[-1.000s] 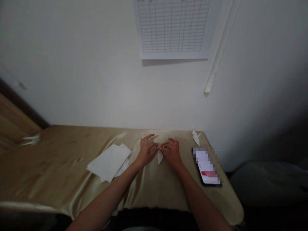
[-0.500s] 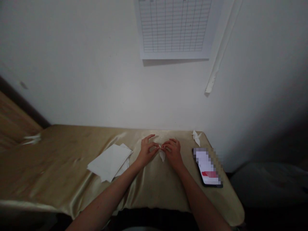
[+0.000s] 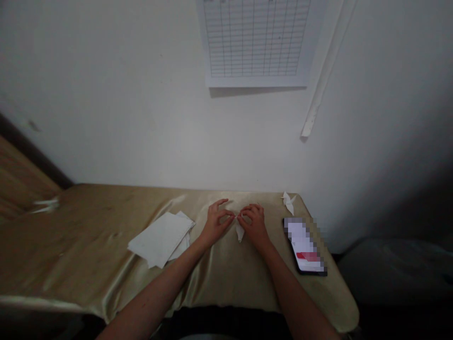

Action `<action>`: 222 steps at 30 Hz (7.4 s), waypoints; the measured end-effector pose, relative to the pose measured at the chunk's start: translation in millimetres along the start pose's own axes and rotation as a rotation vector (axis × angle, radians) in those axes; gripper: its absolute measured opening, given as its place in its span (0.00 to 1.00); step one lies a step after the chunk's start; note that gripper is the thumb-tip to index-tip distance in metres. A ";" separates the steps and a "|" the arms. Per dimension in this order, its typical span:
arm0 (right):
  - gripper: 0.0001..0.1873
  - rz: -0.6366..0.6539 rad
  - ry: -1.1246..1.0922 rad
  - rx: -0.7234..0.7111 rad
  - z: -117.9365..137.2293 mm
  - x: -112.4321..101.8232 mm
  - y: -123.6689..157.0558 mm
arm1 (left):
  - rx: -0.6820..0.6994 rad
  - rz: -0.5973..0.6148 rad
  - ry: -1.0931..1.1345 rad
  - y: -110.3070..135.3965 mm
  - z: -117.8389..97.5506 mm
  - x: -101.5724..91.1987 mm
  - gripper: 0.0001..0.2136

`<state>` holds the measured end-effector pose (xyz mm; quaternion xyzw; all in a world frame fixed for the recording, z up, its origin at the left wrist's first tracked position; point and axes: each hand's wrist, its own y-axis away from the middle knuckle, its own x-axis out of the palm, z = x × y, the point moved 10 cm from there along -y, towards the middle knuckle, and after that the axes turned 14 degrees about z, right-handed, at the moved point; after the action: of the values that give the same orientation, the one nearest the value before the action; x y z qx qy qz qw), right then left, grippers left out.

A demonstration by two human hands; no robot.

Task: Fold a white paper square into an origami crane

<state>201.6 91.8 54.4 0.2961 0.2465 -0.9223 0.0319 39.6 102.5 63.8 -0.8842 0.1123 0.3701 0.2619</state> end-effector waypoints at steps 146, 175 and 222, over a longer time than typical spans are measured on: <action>0.06 -0.001 0.091 -0.032 -1.4 4.2 1.4 | -0.127 0.054 0.070 -4.2 6.2 -0.1 0.02; 0.07 0.166 0.131 0.098 -11.1 20.5 4.0 | -0.165 -0.248 0.146 7.4 23.9 -29.2 0.01; 0.10 0.220 0.027 0.040 -20.7 10.7 2.1 | -0.087 0.193 0.111 -9.0 32.0 5.4 0.03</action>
<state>204.2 100.6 33.0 0.3342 0.1946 -0.9139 0.1237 27.9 127.4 44.6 -0.8990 0.1951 0.3484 0.1796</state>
